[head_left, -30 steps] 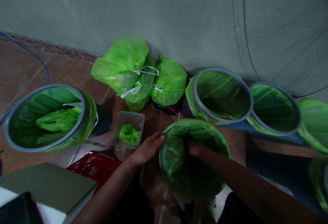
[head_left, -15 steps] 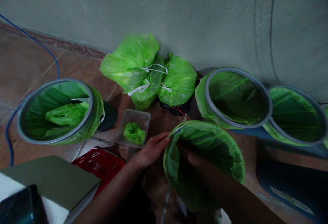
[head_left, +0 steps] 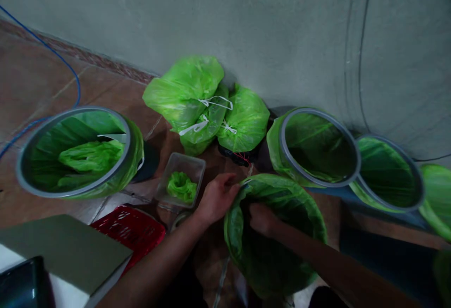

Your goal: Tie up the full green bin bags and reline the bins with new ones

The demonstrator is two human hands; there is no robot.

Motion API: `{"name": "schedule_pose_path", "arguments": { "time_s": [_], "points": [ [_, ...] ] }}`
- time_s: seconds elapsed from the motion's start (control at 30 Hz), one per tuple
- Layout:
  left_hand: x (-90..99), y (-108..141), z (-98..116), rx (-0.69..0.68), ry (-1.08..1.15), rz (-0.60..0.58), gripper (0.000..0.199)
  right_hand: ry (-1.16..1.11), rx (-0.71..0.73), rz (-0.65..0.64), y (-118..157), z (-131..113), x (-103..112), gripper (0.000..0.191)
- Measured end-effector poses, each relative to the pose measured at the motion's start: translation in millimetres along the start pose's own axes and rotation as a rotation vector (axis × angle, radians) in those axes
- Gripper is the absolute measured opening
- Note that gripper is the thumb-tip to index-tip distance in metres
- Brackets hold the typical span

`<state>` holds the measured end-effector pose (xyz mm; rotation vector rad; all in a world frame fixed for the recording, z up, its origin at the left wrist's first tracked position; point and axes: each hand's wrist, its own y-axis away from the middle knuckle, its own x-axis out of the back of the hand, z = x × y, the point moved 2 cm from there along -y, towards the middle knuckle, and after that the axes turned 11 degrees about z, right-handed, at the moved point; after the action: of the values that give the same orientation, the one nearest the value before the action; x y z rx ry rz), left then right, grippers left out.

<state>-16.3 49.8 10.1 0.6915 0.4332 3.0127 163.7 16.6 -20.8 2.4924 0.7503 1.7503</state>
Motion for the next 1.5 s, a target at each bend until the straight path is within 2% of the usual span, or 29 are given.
{"name": "schedule_pose_path", "arguments": {
  "time_s": [0.07, 0.17, 0.27, 0.43, 0.67, 0.83, 0.97, 1.07, 1.2, 1.27, 1.33, 1.43, 1.5],
  "points": [
    [-3.2, -3.7, 5.3, -0.033, -0.063, -0.001, 0.031, 0.015, 0.029, 0.053, 8.0, 0.3, 26.6, 0.017],
    [-7.2, -7.2, 9.3, -0.103, -0.127, -0.017, 0.022, 0.025, 0.054, 0.32, 7.2, -1.0, 69.4, 0.01],
    [-9.1, -9.3, 11.0, -0.18, -0.187, -0.032, 0.016, 0.118, 0.061, 0.465, -6.3, 0.5, 87.7, 0.019],
    [-12.0, -11.0, 12.8, -0.261, -0.35, -0.015, 0.018, 0.177, 0.098, 0.474, -22.8, 9.9, 72.8, 0.018],
    [-8.1, 0.7, 20.2, -0.375, -0.497, 0.045, 0.013, -0.034, 0.1, 0.577, -13.1, 22.7, 60.0, 0.018],
    [-1.2, 16.1, 21.4, -0.469, -0.503, -0.057, 0.017, -0.038, 0.112, 0.584, -8.8, 31.0, 50.1, 0.018],
    [1.1, 25.7, 17.6, -0.454, -0.464, -0.136, 0.017, 0.046, 0.116, 0.484, -7.3, 28.8, 44.1, 0.022],
    [3.4, 26.3, 17.8, -0.401, -0.425, -0.098, 0.024, 0.015, 0.108, 0.477, -2.1, 24.6, 52.5, 0.022],
    [4.3, 20.0, 25.6, -0.38, -0.339, 0.052, 0.027, -0.054, 0.124, 0.568, 2.3, 20.7, 83.1, 0.022],
    [0.5, 16.7, 31.7, -0.431, -0.308, 0.116, 0.023, -0.045, 0.176, 0.56, -1.8, 20.0, 95.8, 0.023],
    [-8.0, 14.6, 37.6, -0.532, -0.313, 0.116, 0.023, -0.027, 0.245, 0.515, -9.9, 21.6, 100.0, 0.024],
    [-26.8, 12.6, 40.9, -0.636, -0.434, 0.042, 0.032, -0.015, 0.327, 0.428, -24.0, 30.4, 89.4, 0.029],
    [-38.3, 10.7, 38.2, -0.575, -0.569, -0.005, 0.039, -0.011, 0.342, 0.373, -31.3, 39.8, 76.9, 0.032]
  ]
}}
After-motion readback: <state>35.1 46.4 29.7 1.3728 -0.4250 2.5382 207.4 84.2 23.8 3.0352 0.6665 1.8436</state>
